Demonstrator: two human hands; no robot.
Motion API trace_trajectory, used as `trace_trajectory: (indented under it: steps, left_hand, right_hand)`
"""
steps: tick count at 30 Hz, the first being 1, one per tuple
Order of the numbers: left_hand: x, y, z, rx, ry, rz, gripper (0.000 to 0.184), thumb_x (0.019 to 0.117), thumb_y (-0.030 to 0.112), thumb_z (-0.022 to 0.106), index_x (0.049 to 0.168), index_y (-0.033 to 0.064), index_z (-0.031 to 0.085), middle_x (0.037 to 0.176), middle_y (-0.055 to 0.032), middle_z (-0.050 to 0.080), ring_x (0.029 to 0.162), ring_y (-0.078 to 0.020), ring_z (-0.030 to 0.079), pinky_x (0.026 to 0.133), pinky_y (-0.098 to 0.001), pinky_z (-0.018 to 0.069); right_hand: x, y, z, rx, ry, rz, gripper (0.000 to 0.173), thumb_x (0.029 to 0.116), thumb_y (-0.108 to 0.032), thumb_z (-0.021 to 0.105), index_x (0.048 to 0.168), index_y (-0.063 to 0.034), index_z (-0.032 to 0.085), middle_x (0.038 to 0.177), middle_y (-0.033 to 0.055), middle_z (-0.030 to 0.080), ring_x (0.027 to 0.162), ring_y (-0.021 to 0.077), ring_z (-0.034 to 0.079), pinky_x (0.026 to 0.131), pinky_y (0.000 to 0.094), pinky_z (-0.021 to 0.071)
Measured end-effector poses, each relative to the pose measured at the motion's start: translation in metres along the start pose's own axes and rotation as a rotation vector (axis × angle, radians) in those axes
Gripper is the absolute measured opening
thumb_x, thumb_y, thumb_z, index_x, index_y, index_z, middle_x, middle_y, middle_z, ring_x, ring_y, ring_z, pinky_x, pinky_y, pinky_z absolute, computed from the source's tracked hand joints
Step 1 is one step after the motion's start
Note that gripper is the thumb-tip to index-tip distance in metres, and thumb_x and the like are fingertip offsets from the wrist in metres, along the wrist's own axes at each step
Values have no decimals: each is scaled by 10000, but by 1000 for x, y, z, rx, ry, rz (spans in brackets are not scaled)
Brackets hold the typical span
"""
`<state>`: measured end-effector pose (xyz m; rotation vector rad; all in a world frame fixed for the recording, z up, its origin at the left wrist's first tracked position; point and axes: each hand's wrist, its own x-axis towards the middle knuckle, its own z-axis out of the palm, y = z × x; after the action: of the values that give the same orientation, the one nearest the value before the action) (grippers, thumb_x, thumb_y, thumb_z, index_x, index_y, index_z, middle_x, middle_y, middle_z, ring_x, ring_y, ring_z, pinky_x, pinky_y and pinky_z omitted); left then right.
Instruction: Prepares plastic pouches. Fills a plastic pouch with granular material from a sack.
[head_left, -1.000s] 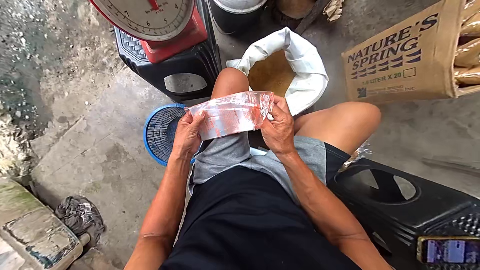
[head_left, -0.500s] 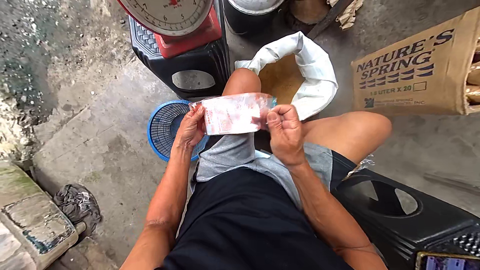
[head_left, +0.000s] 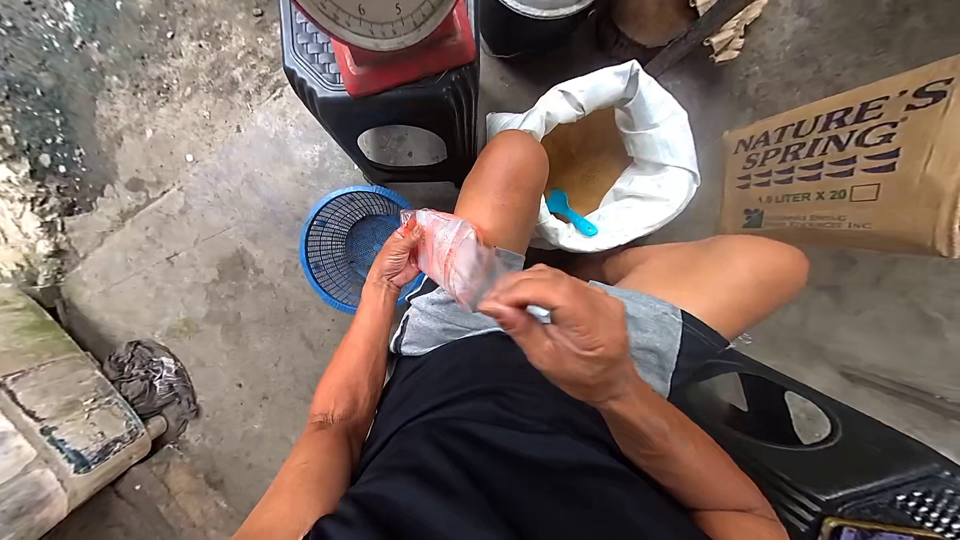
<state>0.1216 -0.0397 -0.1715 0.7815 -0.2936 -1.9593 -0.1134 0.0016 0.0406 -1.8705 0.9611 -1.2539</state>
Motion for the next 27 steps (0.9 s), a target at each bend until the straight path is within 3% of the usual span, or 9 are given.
trace_trajectory:
  steps: [3,7,11,14,17,20,27]
  left_hand:
    - [4,-5,-8,-36,26,-10,187,986,111,660,1172,122,652,1025,-69,756,925,-177,744,846,-382,625]
    - [5,-7,-13,-19,107,-8,157,1033,80,549,1166,113,624,1014,-70,753,921,-180,743,838,-387,626]
    - [6,-10,-18,-17,143,-17,157,1030,85,559,1175,110,615,1020,-79,749,924,-194,742,839,-408,625]
    - [8,-13,-21,-13,164,-20,173,1050,88,524,1208,110,591,1044,-83,741,950,-201,736,862,-414,619]
    - [11,-15,-25,-8,206,-24,186,1074,119,492,1245,108,565,1073,-92,732,976,-215,730,878,-434,613]
    - [12,-21,-36,1,315,-33,243,1084,150,486,1322,106,517,1113,-97,716,1005,-222,719,888,-440,608]
    - [15,-37,-100,1,593,-4,405,1080,194,528,1456,101,409,1219,-139,665,1074,-249,686,925,-466,586]
  right_hand:
    - [-4,9,-16,103,76,175,124,991,-73,681,1093,-32,623,1004,67,757,873,159,750,770,335,662]
    - [-6,17,-50,257,227,365,336,948,-30,718,1264,-100,627,1062,15,765,888,156,752,791,327,662]
    - [-10,37,-75,216,318,395,206,970,-69,702,1175,-80,711,968,-29,731,747,81,699,668,248,633]
    - [-13,48,-79,232,369,438,104,1022,-110,639,1116,-105,683,897,-30,707,694,81,683,627,240,621]
    - [-14,54,-86,248,441,457,95,1056,-104,568,1132,-131,620,944,-31,716,743,88,707,674,251,637]
    - [-16,60,-97,268,529,456,163,1021,-28,590,1148,-128,608,1000,-17,728,777,95,709,699,252,631]
    - [-33,82,-111,295,637,469,202,1002,3,592,1168,-111,603,1047,-3,714,842,108,712,753,263,631]
